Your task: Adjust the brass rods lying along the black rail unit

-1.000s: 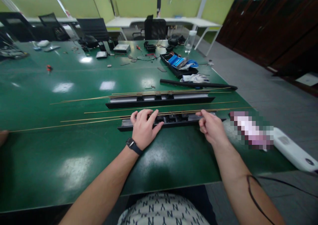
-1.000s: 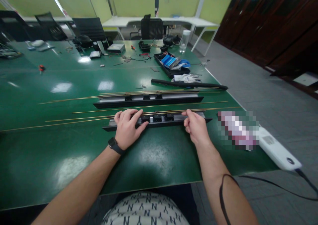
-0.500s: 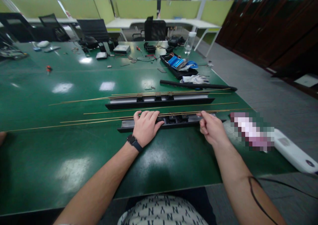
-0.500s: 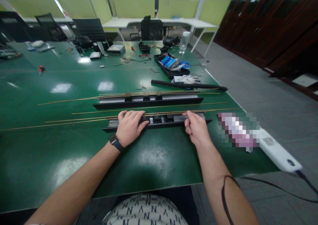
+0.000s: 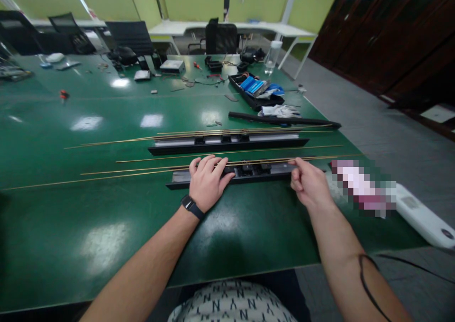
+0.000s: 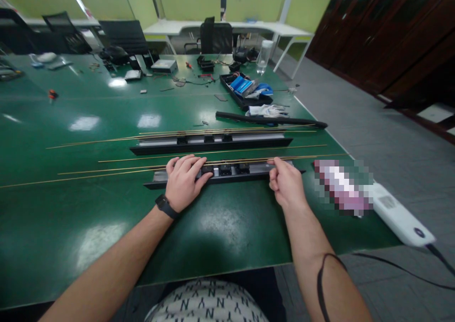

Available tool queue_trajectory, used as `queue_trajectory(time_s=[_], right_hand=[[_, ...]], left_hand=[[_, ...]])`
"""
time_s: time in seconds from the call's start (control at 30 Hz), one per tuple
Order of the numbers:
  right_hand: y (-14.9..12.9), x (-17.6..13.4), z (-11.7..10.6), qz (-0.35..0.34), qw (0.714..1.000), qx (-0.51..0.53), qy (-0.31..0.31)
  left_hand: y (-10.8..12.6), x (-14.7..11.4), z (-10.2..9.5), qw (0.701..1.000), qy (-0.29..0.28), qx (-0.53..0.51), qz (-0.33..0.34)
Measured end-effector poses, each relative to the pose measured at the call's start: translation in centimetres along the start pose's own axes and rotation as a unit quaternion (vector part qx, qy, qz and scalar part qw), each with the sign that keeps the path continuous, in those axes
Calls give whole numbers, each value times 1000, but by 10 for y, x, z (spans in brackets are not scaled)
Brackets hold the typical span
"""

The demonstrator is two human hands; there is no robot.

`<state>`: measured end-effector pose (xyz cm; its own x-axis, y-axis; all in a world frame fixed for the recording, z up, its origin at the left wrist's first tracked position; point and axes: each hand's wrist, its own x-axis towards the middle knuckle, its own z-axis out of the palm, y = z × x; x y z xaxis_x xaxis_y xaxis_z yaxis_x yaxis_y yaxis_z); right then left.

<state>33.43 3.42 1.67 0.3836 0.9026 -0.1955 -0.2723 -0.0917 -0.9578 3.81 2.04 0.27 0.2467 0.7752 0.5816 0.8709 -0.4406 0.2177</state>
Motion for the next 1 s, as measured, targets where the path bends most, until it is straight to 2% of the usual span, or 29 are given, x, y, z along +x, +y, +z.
queue_trajectory(time_s=[0.2, 0.3, 0.6, 0.73, 0.87, 1.0], right_hand=[[3, -2, 1, 17, 998, -10, -57], [3, -2, 2, 20, 998, -12, -65], [-3, 0, 0, 3, 1000, 22, 17], [-3, 3, -1, -1, 999, 19, 31], [-1, 3, -2, -4, 1000, 10, 17], [3, 1, -2, 8, 999, 3, -36]], left_hand=[[0, 0, 0, 1000, 11, 0, 3], [0, 0, 0, 1000, 12, -1, 4], [-1, -1, 2, 1000, 10, 0, 2], [-2, -1, 2, 1000, 6, -1, 0], [-2, -1, 2, 1000, 9, 0, -1], [-2, -1, 3, 1000, 13, 0, 3]])
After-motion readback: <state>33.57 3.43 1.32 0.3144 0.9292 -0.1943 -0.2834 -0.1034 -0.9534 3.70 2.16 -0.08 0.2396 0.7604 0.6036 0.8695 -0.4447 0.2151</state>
